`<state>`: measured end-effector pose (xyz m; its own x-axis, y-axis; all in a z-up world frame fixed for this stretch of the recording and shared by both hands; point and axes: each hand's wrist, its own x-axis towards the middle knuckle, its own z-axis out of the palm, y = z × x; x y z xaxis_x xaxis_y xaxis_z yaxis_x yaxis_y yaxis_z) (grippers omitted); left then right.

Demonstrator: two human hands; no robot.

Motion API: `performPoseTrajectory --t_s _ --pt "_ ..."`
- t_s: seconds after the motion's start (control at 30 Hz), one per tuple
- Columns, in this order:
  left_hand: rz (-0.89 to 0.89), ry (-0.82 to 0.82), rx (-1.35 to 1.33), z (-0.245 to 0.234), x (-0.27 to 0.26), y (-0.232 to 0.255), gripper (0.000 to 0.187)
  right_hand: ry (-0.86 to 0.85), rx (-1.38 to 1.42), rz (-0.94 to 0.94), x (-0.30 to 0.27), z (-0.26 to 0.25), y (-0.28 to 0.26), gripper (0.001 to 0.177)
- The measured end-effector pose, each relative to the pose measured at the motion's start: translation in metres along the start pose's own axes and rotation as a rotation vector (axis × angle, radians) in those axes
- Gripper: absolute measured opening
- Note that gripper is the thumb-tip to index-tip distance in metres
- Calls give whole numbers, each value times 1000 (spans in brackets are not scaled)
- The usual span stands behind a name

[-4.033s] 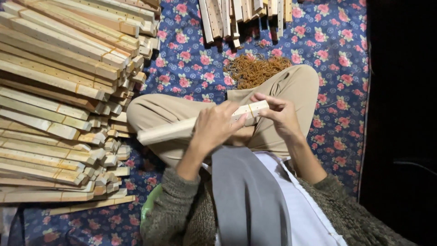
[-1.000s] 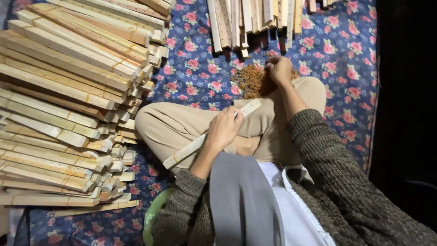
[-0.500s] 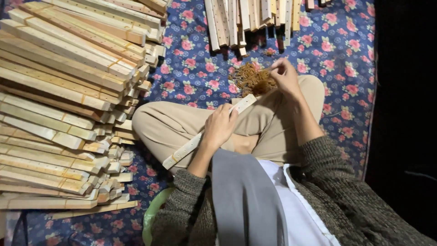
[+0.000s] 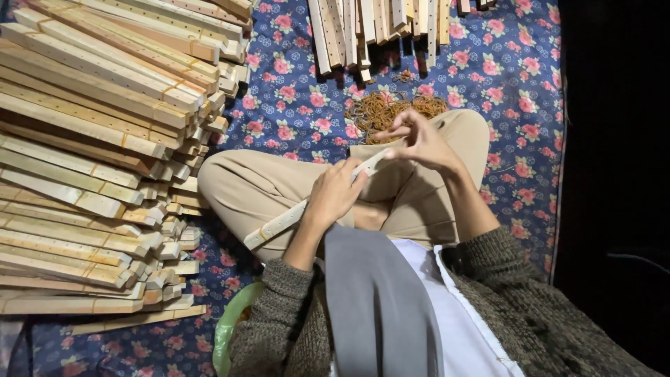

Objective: Tying rubber bands around wooden slats to bundle or prepare them.

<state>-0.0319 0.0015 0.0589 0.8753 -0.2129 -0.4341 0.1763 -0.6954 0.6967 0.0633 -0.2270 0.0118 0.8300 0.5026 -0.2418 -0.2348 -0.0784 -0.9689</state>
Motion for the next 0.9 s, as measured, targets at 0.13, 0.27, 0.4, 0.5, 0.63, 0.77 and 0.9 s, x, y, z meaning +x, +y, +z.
performPoseTrajectory --t_s 0.13,0.27,0.4,0.5,0.63,0.77,0.9 --pt "24 -4 -58 -19 -20 16 38 -141 -152 50 -6 8 13 62" --pt "12 26 -110 -28 -35 24 36 -143 38 138 -30 20 30 46" --pt "-6 80 -160 -24 -36 20 32 -136 73 154 -62 46 5 42" --pt "-21 105 -183 -37 -42 25 32 -206 136 58 -72 49 22 30" --pt "-102 139 -248 -29 -44 20 28 -181 -327 -267 -90 63 -10 25" --pt "-156 196 -423 -19 -40 15 33 -189 -83 -611 -109 79 -46 38" --pt "-155 256 -533 -24 -50 30 40 -45 667 -474 -124 85 -30 38"
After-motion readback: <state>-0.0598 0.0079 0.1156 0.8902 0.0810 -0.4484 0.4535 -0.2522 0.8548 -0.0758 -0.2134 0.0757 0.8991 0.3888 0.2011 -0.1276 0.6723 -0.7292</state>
